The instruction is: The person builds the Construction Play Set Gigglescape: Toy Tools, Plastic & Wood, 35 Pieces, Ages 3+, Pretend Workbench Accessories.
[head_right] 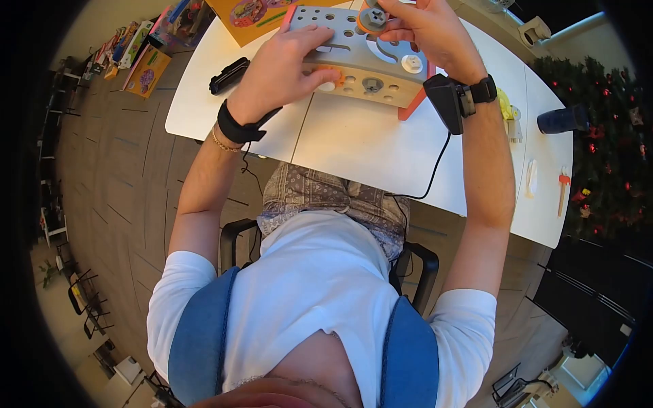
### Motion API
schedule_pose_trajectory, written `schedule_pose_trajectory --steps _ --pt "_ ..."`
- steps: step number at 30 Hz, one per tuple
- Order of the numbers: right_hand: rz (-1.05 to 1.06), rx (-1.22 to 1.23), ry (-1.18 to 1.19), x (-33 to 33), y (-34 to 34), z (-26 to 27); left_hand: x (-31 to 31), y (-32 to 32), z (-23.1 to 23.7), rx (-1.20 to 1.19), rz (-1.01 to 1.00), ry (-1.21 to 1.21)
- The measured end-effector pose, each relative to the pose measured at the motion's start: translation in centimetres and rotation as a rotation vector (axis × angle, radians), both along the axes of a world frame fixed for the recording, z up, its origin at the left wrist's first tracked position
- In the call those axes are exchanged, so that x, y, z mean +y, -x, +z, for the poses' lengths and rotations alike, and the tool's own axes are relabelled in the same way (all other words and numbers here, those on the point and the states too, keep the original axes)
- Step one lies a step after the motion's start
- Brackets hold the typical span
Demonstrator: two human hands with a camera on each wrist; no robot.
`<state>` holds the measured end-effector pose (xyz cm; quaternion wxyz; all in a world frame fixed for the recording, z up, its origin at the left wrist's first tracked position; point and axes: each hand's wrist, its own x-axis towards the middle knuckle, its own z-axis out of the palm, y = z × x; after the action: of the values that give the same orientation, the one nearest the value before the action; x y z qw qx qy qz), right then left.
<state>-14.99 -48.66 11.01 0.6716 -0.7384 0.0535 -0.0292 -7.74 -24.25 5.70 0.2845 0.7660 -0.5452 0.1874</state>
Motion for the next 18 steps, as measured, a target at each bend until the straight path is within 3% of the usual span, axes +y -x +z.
schedule_pose_trajectory --steps 4,6,8,9,16,18 --pt "-0.003 0.077 -0.104 0.1 -0.7 -0.7 1.1 3.1 1.4 0.113 0.04 -0.182" --pt "0.137 0.033 0.044 -1.3 -1.1 -2.1 1.7 4.5 1.5 0.164 0.042 -0.225" --pt "0.162 0.071 0.072 -0.5 -0.6 -2.0 2.2 5.6 1.4 0.06 0.027 -0.22" --pt "0.181 0.107 0.105 0.0 -0.4 -1.8 2.5 6.0 1.8 0.137 0.022 -0.285" --pt "0.247 0.134 0.206 1.3 -0.1 -1.0 4.0 5.5 2.0 0.102 -0.06 -0.187" --pt "0.287 0.123 0.239 0.8 -0.1 -1.2 4.1 4.8 3.9 0.342 -0.077 -0.317"
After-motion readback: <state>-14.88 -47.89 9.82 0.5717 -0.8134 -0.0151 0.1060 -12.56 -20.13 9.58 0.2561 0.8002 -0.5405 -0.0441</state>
